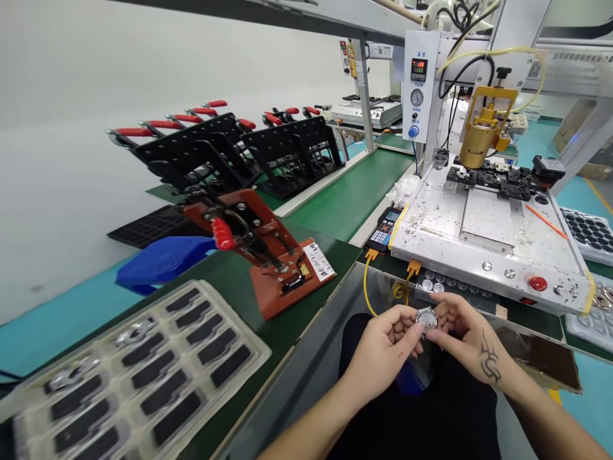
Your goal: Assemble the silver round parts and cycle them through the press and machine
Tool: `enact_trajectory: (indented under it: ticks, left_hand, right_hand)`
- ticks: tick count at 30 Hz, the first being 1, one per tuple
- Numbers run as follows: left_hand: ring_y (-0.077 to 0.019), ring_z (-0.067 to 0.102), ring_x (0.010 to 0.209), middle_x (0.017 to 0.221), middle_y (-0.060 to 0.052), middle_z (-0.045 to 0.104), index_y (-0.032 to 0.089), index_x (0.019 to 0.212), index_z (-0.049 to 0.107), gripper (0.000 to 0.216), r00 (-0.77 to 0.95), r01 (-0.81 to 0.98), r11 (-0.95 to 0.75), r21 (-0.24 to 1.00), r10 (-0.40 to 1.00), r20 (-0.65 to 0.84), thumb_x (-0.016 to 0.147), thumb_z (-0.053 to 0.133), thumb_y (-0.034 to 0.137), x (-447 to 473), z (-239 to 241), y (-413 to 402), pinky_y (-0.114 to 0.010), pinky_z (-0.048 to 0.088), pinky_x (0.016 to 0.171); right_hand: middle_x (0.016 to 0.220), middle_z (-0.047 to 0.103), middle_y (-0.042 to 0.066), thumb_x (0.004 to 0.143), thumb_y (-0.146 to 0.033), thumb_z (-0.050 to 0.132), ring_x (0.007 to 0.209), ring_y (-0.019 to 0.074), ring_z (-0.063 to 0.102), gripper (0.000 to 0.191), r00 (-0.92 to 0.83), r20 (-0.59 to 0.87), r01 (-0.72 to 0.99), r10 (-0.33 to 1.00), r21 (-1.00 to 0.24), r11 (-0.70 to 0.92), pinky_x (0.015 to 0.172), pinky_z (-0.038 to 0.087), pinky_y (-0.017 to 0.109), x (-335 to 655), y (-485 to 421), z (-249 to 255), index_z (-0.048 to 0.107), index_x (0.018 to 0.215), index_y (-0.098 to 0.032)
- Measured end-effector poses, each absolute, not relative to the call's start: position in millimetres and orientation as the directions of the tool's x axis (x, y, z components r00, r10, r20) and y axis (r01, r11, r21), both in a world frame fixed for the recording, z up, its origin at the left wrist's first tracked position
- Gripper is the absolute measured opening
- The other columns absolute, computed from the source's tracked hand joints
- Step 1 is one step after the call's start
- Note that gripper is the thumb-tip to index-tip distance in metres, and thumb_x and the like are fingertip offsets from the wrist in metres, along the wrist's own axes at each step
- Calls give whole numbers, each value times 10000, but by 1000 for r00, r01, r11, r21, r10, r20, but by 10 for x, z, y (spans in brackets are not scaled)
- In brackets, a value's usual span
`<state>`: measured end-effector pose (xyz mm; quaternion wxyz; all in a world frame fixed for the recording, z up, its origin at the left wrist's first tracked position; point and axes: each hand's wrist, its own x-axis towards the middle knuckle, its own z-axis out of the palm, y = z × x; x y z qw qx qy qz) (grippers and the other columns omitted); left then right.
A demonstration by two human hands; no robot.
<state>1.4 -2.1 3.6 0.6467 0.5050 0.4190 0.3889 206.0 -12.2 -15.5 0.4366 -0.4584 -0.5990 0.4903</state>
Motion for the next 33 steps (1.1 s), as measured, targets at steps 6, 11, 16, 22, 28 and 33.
enact_trajectory:
  ticks: [6, 11, 16, 22, 28, 33]
  left_hand:
    - [-157, 644, 611, 684, -2, 654, 169, 960, 701, 318, 339, -12, 142, 990, 932, -130, 978, 720, 486, -48, 36, -44, -266, 544, 616]
    - [-204, 720, 822, 947, -75, 780, 208, 1086, 763, 199, 299, 301, -304, 904, 930, 213, 1018, 683, 377, -472, 571, 47, -320, 574, 782]
    - [-247, 690, 906, 862, -88, 746, 217, 798, 691, 277, 137, 627, -677, 386, 583, 801, 1035, 621, 341, -1356, 1133, 454, -405, 521, 906]
    - [-172, 383, 557, 536, 29, 387, 243, 561, 368, 575, 351, 699, -683, 213, 586, 730, 1080, 495, 453, -1779, 1171, 838, -344, 386, 637]
    - [-145, 564, 658, 721, 6, 563, 223, 847, 531, 404, -191, 552, -577, 602, 615, 765, 1120, 479, 517, -1921, 1823, 1255, -285, 488, 680]
    - [-178, 690, 727, 878, -53, 722, 182, 1069, 616, 307, -408, 592, -229, 773, 742, 532, 1100, 480, 456, -2613, 1497, 1262, -296, 548, 712]
  right_hand:
    - [1265, 738, 117, 1035, -308, 696, 1064, 267, 745, 444, -543, 316, 397, 778, -720, 569, 944, 634, 408, 2162, 29, 38, 644, 1476, -296]
    - [1187, 767, 122, 1019, -290, 705, 908, 260, 758, 435, -555, 452, 410, 699, -583, 702, 815, 654, 395, 2054, 206, 88, 641, 1450, -283]
    - [918, 715, 36, 981, -256, 738, 735, 208, 697, 415, -492, 568, 352, 660, -564, 747, 718, 611, 340, 1926, 425, 188, 638, 1380, -310]
    - [872, 685, 16, 980, -287, 738, 716, 195, 674, 340, -460, 558, 275, 691, -650, 708, 662, 594, 312, 1678, 568, 250, 673, 1314, -288]
    - [861, 661, 14, 977, -317, 726, 694, 179, 624, 301, -520, 490, 170, 700, -744, 647, 639, 555, 316, 1115, 933, 241, 688, 1262, -226]
    - [840, 627, 10, 973, -348, 699, 709, 182, 598, 318, -561, 434, 194, 705, -759, 622, 666, 529, 324, 832, 1261, -104, 672, 1251, -196]
